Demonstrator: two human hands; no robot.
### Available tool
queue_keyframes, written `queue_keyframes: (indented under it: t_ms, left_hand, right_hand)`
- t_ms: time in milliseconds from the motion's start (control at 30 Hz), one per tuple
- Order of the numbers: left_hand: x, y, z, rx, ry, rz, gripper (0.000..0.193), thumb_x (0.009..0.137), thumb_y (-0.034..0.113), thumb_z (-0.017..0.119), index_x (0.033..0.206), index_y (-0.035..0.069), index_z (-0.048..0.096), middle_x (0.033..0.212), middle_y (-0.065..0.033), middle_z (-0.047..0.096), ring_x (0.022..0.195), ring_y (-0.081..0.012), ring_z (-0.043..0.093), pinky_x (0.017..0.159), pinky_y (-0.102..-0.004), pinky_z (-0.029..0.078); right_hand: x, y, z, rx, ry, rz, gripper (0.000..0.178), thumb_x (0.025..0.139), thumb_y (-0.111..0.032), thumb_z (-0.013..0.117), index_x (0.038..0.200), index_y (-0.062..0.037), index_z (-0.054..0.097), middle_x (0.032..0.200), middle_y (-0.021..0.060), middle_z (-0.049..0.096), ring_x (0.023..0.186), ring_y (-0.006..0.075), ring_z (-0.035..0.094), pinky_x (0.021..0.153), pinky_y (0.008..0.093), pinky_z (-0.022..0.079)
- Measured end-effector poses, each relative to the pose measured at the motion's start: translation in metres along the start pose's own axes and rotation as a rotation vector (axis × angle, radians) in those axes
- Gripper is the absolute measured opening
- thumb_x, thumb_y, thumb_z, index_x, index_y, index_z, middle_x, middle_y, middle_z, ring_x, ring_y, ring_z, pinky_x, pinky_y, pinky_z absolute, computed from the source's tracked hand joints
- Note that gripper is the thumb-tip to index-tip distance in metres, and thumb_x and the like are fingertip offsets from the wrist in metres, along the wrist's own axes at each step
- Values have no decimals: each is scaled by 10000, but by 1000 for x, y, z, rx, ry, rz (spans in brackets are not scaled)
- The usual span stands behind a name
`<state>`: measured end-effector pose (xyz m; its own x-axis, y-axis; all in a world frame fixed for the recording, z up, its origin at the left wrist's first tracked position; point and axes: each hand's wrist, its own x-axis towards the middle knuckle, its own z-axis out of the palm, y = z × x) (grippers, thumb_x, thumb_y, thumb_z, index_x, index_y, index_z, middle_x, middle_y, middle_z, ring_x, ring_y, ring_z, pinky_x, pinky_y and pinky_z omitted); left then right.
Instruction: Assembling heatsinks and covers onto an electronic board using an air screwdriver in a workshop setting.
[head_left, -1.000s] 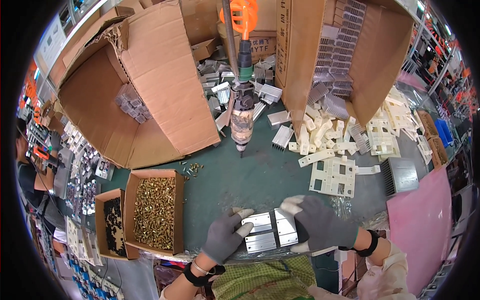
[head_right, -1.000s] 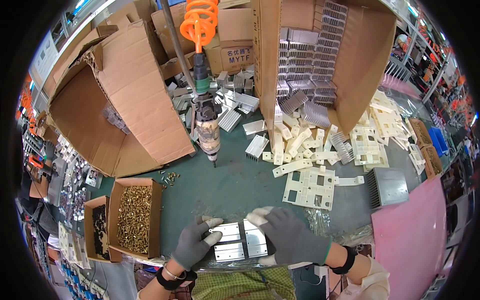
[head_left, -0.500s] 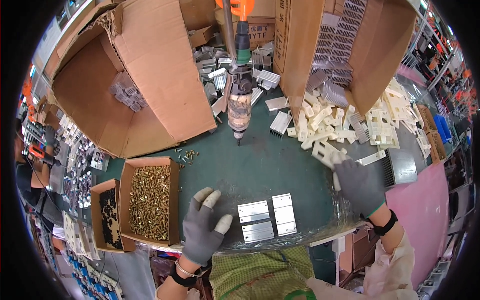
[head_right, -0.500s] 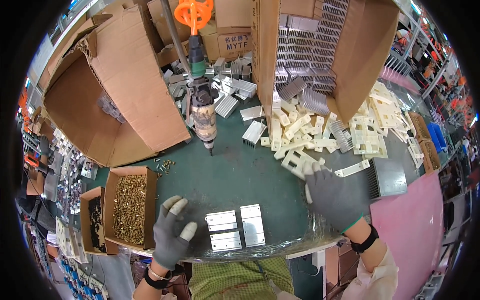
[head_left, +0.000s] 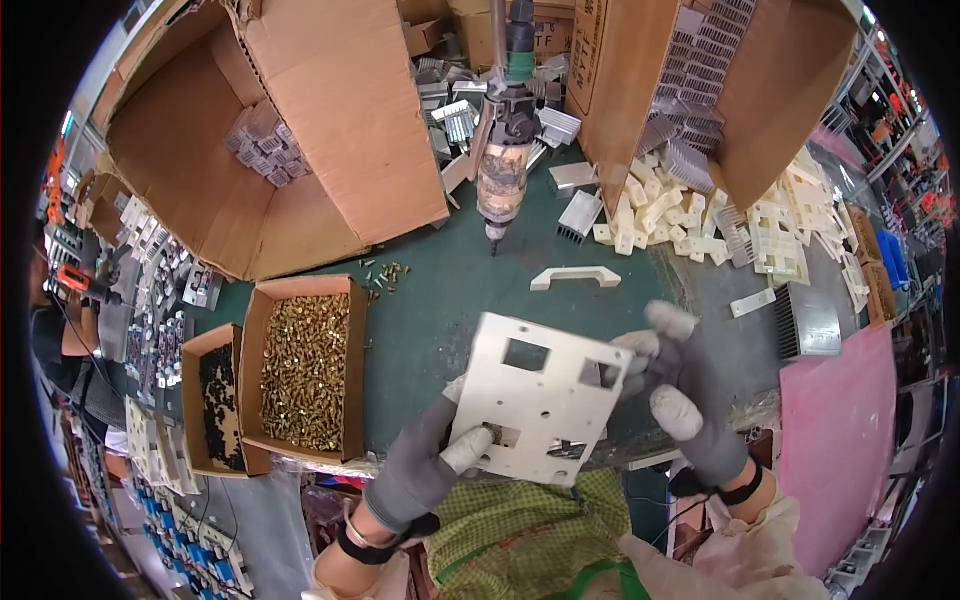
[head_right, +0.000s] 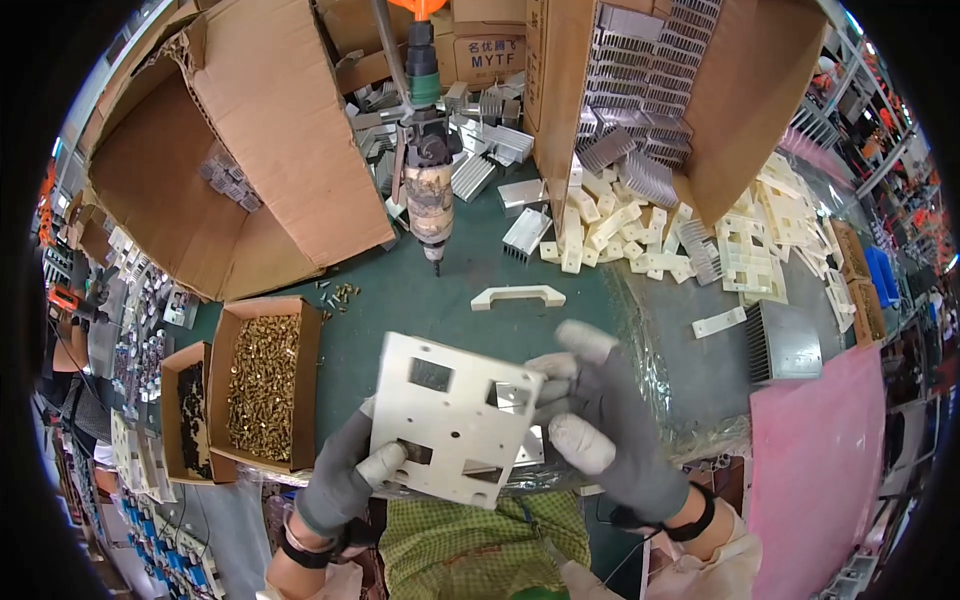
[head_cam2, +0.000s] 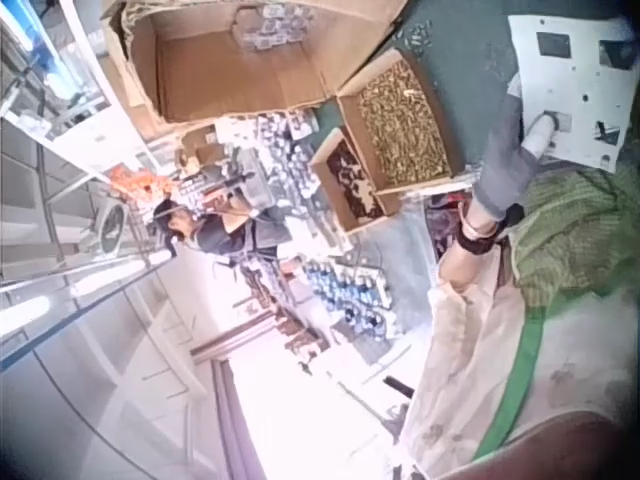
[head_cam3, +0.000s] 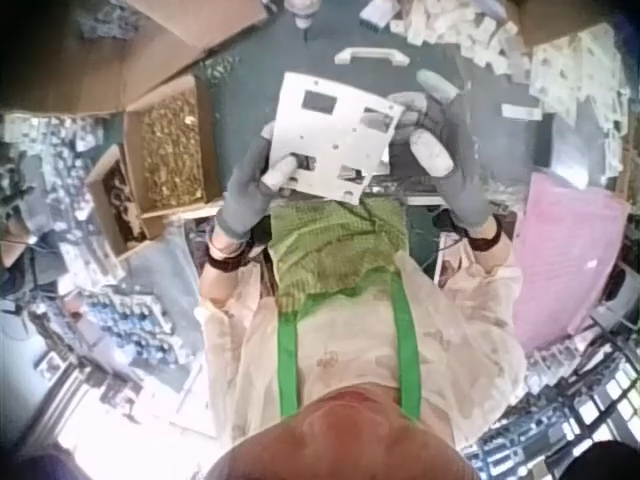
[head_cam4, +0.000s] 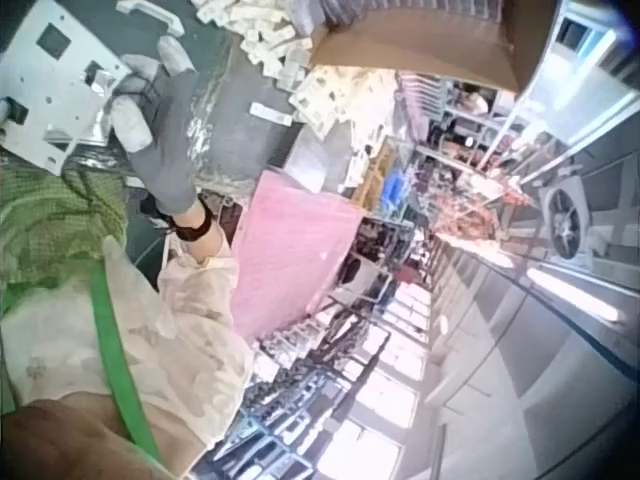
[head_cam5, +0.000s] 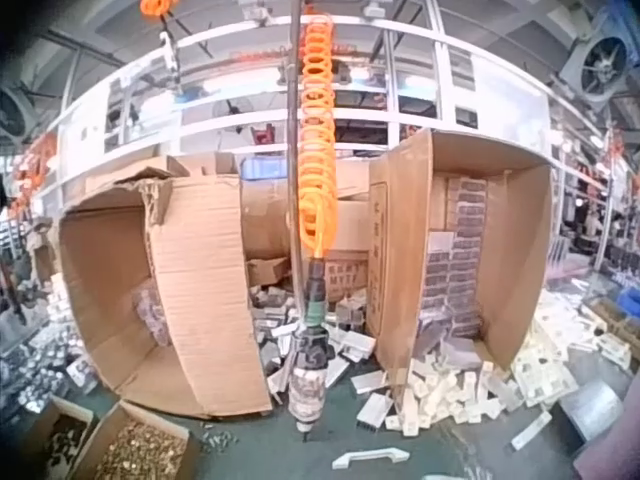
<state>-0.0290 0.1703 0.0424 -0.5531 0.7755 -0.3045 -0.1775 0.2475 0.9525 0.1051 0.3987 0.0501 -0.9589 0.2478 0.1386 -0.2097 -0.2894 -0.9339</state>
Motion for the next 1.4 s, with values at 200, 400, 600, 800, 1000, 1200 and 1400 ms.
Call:
queue_keyframes:
  t_ms: [200,400,600,800,1000,1200,1400]
  left_hand:
    - [19,-9,-10,-142,8,-62,625,887,162,621,1412,-19,334,1161,-89,581,1040,-155,572,864,-272,476]
    - [26,-26,-1,74,270,48,550,842,-8,598,1364,-29,429,1125,-145,637,990,-174,621,882,-282,482]
    - [38,-43,4,337,334,324,475,865,-27,511,1337,-37,461,1197,-182,629,1075,-212,617,934,-310,465]
    - [45,-38,0,489,307,353,447,880,-10,463,1327,-27,475,1234,-188,609,1132,-266,603,963,-321,447]
    - [44,-39,-1,541,288,358,433,876,3,467,1307,-17,502,1186,-199,622,1084,-306,619,930,-337,463]
    - [49,-49,3,656,329,398,419,866,22,490,1282,32,539,1087,-202,633,989,-355,630,844,-364,497]
    - [47,-56,3,672,378,445,381,877,87,527,1254,58,561,1061,-191,624,923,-347,635,775,-372,520]
  right_hand:
    - [-5,11,-16,-688,-8,362,731,845,-120,663,1460,-77,271,740,26,584,668,88,545,650,250,453]
    - [-13,26,-20,-702,72,447,739,833,-146,670,1460,-75,286,725,31,595,626,107,557,622,267,467]
    - [-15,27,-19,-846,28,397,752,825,-180,677,1451,-56,279,703,57,596,608,145,592,600,296,486]
    - [-15,23,-14,-882,-6,452,768,826,-178,671,1448,-51,238,687,61,587,587,153,585,581,300,477]
    - [-12,21,-23,-855,25,447,747,831,-178,670,1446,-63,261,704,60,580,606,147,570,601,292,468]
    - [-6,23,-24,-859,5,531,742,834,-184,670,1443,-59,266,698,59,574,613,153,565,602,302,467]
    - [-3,21,-23,-915,-47,526,750,832,-212,674,1442,-60,264,700,59,588,607,158,577,595,305,468]
